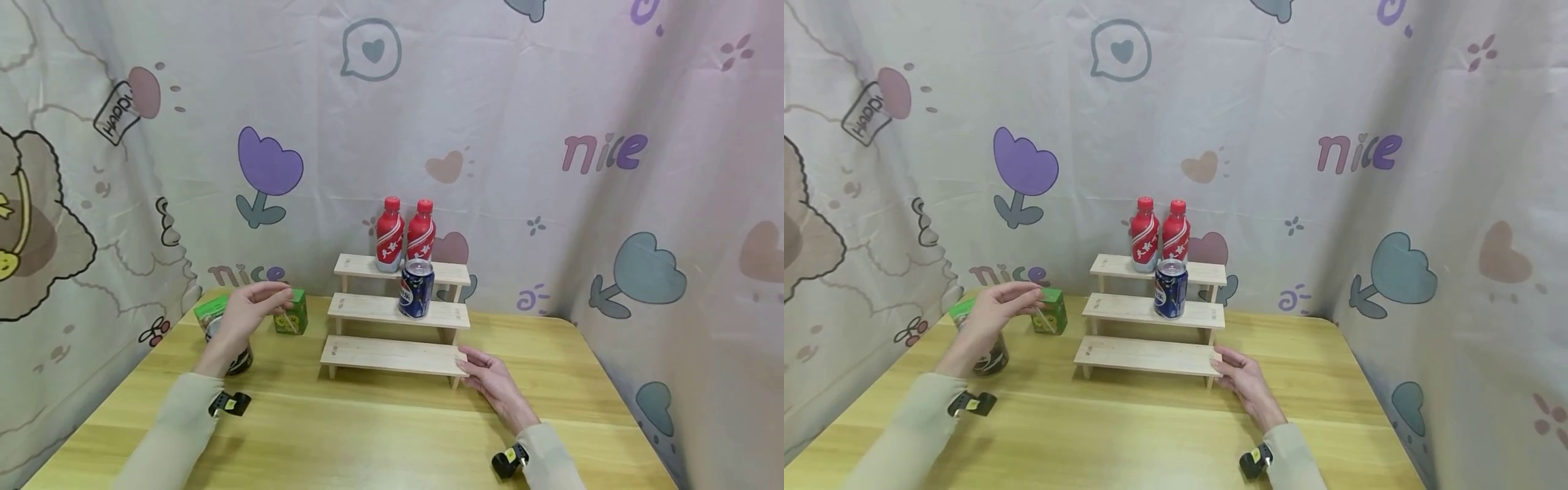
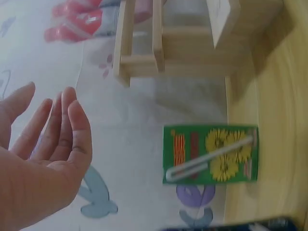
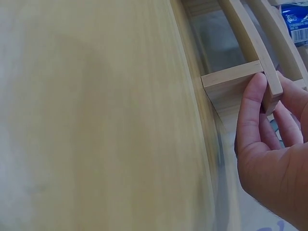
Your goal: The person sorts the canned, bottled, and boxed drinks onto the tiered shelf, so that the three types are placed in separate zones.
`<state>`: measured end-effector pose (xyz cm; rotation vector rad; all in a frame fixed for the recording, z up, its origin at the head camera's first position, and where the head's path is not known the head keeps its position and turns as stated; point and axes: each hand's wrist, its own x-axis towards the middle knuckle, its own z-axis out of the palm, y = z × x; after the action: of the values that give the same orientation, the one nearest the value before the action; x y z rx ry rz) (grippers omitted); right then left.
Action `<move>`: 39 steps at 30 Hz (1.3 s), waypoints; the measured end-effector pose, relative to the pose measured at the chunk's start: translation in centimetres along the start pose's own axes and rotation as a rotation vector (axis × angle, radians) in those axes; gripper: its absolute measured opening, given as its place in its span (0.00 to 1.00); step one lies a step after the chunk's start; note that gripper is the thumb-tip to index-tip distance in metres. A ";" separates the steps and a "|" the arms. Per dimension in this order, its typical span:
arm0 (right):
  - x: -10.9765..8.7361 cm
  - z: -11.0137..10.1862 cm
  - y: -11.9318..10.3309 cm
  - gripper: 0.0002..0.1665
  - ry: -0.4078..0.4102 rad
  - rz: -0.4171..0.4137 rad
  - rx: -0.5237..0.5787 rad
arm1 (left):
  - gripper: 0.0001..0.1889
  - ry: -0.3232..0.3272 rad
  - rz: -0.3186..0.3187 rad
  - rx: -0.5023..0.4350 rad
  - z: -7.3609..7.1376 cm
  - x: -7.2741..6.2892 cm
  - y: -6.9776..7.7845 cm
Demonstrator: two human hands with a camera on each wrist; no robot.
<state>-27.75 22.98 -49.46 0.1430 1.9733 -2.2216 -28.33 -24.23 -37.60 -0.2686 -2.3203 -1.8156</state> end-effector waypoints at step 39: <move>0.4 -0.2 -0.1 0.34 -0.009 -0.007 -0.009 | 0.39 0.226 -0.113 0.359 -7.0 -4.3 -6.2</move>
<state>-28.20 23.12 -49.44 0.1256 1.9817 -2.2134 -25.53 -32.57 -42.83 0.1145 -2.4758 -1.3517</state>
